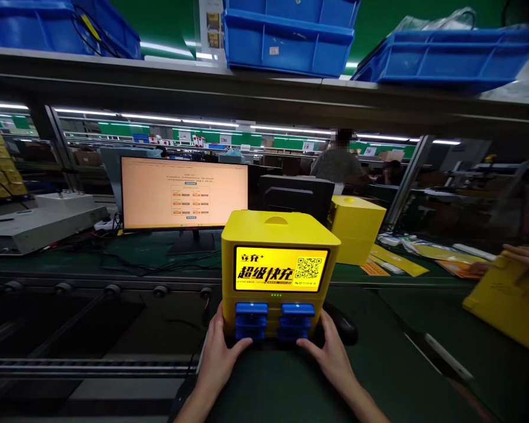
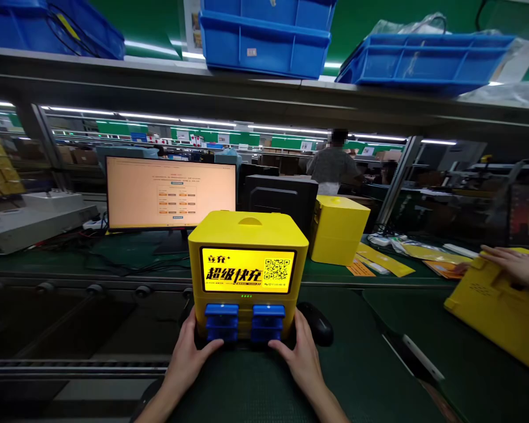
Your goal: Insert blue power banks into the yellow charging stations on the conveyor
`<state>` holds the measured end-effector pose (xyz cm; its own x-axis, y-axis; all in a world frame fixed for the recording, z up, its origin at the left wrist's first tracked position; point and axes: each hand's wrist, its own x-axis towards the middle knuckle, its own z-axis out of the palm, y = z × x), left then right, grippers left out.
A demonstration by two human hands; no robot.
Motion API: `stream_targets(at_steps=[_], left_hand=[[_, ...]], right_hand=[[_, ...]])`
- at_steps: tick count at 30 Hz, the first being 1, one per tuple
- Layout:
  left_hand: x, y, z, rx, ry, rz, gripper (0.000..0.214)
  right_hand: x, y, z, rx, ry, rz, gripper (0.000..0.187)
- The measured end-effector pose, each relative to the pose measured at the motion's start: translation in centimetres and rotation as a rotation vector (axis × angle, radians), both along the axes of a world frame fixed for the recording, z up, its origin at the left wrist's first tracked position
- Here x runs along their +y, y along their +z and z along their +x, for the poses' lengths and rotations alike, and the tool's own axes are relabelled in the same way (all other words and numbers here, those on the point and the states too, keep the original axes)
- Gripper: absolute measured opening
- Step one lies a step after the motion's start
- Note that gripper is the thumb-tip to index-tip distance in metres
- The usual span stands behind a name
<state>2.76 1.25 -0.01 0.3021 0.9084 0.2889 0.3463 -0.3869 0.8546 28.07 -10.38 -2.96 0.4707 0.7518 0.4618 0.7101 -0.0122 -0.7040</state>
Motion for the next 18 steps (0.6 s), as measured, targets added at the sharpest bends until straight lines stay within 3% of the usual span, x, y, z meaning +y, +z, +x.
stream_targets(at_steps=[9,14,18], left_hand=[[-0.1,1.2,1.3,-0.084,0.066,-0.070,0.086],[-0.1,1.5,1.5,-0.099,0.077,-0.089,0.086],[-0.7,3.4,1.6,-0.104,0.078,-0.063,0.086]], right_hand=[[0.7,2.5,-1.4,0.311,-0.025,0.105,0.075],[0.9,3.6,-1.9,0.357,-0.021,0.131,0.078],[1.0,5.1,-2.2,0.375,0.005,0.160,0.079]])
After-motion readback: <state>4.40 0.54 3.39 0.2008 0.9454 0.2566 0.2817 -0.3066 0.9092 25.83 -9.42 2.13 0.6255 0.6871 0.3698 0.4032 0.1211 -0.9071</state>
